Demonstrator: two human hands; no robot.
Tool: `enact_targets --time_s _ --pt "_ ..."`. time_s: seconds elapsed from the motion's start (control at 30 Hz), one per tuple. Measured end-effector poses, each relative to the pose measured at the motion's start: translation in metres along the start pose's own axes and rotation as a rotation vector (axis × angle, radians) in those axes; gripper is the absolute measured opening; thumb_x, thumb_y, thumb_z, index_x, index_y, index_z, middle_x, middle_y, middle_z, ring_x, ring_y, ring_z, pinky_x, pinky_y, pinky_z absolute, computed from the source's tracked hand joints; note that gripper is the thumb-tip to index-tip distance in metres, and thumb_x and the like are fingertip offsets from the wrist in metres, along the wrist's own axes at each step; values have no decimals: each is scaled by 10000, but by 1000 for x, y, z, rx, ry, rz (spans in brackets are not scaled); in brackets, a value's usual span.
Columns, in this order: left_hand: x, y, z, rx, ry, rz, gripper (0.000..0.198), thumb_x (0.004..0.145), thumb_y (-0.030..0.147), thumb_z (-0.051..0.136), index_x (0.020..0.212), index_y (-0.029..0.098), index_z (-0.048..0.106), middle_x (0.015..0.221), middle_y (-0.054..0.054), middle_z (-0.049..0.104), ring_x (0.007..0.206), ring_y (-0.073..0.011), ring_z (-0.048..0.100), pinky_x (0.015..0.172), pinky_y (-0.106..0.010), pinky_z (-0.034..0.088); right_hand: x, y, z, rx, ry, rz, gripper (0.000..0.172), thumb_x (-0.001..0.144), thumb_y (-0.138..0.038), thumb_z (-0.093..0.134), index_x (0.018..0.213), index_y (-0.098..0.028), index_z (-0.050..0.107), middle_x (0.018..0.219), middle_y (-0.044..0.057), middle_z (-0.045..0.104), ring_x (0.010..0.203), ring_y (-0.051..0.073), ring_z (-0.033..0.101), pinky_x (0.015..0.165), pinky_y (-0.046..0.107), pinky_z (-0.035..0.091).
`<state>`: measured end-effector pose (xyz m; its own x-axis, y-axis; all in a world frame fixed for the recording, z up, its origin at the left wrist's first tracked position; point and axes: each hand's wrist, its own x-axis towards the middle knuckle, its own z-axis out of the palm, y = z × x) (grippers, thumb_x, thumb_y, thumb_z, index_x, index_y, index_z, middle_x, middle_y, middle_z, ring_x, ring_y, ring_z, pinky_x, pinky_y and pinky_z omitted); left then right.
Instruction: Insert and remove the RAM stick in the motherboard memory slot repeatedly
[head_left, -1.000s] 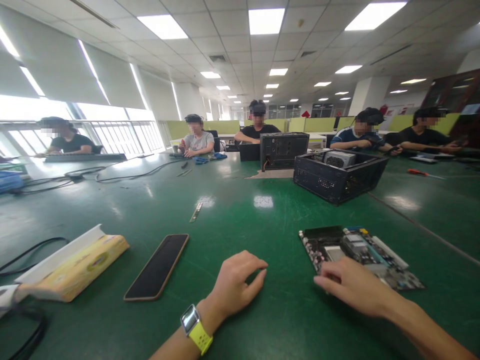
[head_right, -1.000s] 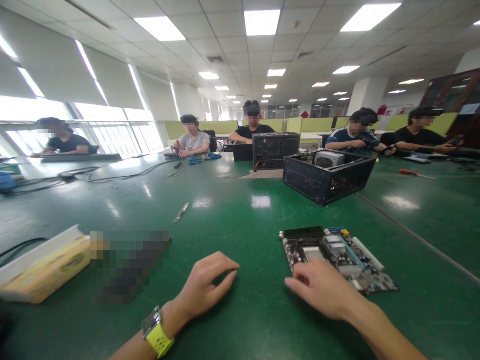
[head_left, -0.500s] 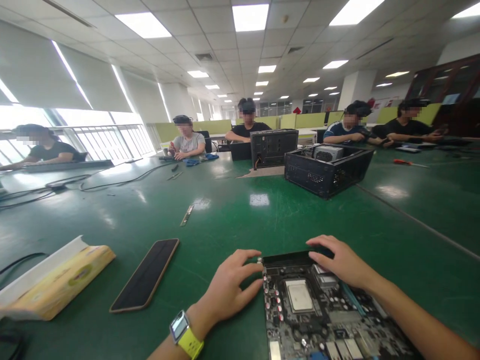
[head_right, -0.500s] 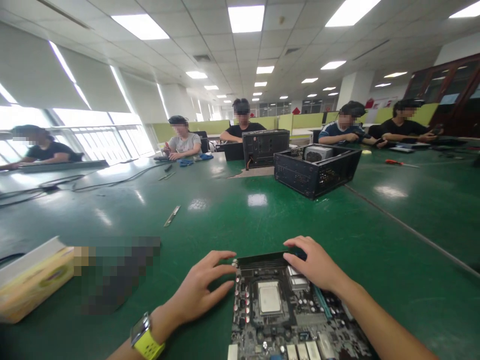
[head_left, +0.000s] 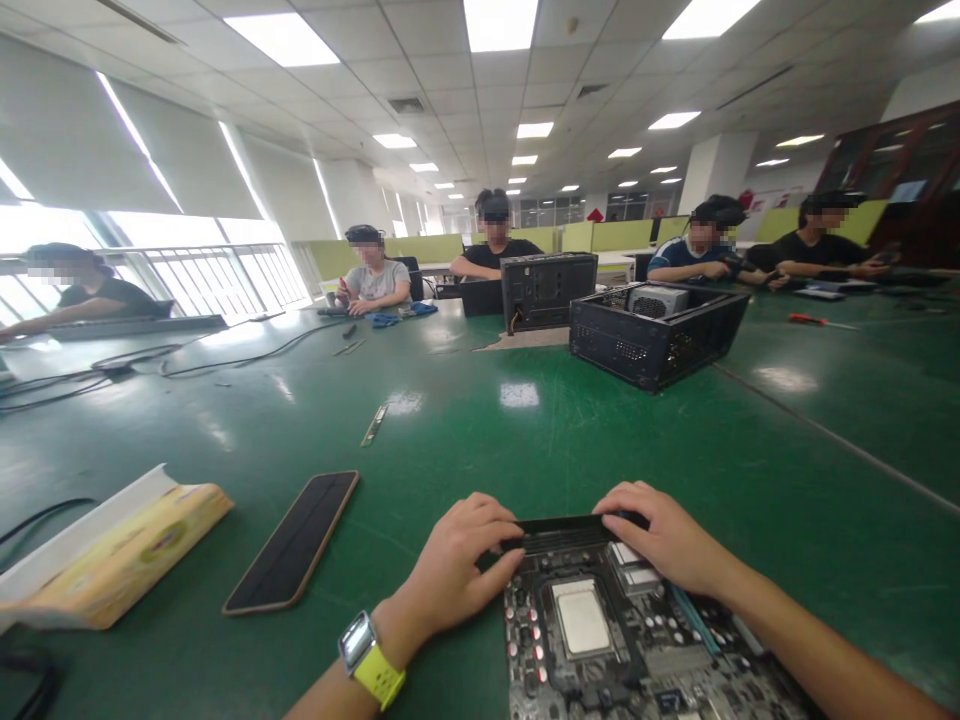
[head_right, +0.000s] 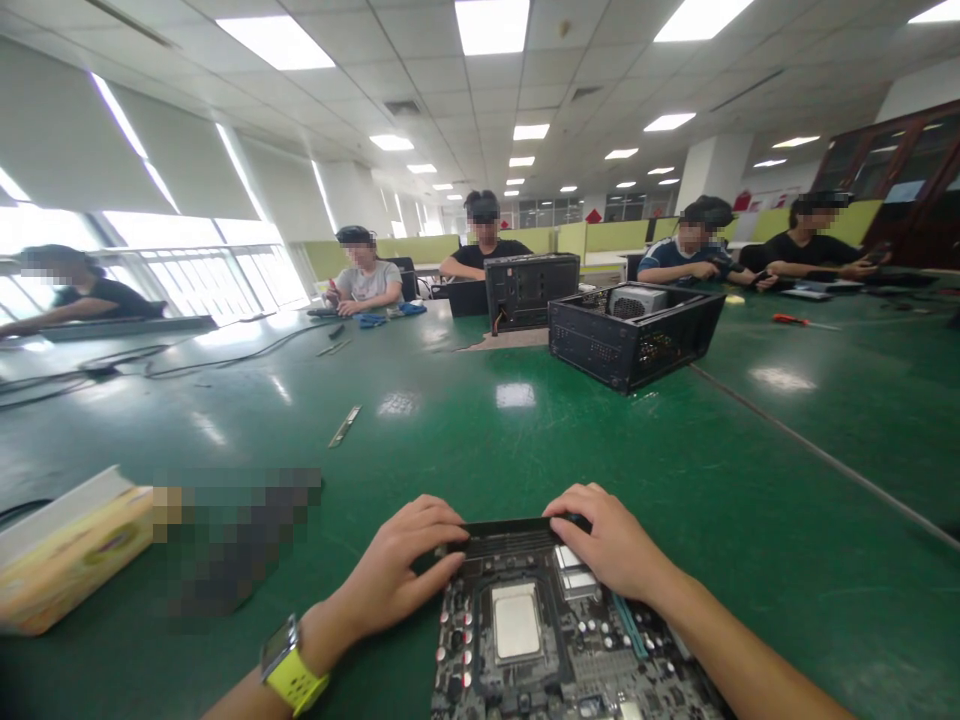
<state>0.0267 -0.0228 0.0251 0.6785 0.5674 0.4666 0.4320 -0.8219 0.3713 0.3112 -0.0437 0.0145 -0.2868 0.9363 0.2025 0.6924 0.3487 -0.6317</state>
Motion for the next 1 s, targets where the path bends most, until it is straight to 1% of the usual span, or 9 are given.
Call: enact_targets --time_s 0.13,0.27,0.43,0.5,0.63,0.73,1.0 --pt "0 0 1 -43 41 48 151 855 198 545 951 173 658 911 -81 676 867 -205 572 788 -371 476 0 1 0 16 6 -11 202 886 -306 493 924 -259 685 943 13 683 920 195 559 869 373 392" --pt "-1 0 1 -47 80 57 156 855 186 534 930 169 670 886 -89 686 834 -200 585 762 -361 484 0 0 -1 30 28 -41 218 899 -302 478 935 -259 688 948 13 684 915 187 566 857 358 402" --pt "-1 0 -1 -18 41 49 148 855 173 529 851 177 676 850 -70 693 797 -185 596 749 -339 480 1 -1 0 1 22 -44 220 894 -316 490 966 -267 693 960 18 688 925 192 566 857 358 409" --pt "-1 1 -2 -18 46 53 144 852 169 530 826 175 672 834 -65 693 784 -181 600 740 -331 479 1 -1 0 -12 18 -38 217 886 -316 503 974 -261 693 968 25 689 930 196 567 857 360 413" --pt "-1 1 -2 -21 54 61 161 855 172 513 821 170 670 830 -73 688 777 -178 600 733 -329 481 0 -2 -1 -21 11 -48 217 884 -313 501 949 -258 701 960 30 693 923 199 576 860 365 417" --pt "-2 1 -2 -22 48 65 158 851 177 514 833 169 671 830 -76 681 778 -181 596 724 -331 479 0 -4 -2 -4 30 -59 229 892 -316 487 947 -256 701 953 29 694 921 197 581 861 366 419" --pt "-1 3 -4 75 -5 89 153 854 193 517 821 176 665 827 -60 687 783 -187 583 724 -338 463 0 -6 -2 -4 13 -75 227 885 -294 495 975 -241 697 974 41 692 940 202 579 870 381 424"
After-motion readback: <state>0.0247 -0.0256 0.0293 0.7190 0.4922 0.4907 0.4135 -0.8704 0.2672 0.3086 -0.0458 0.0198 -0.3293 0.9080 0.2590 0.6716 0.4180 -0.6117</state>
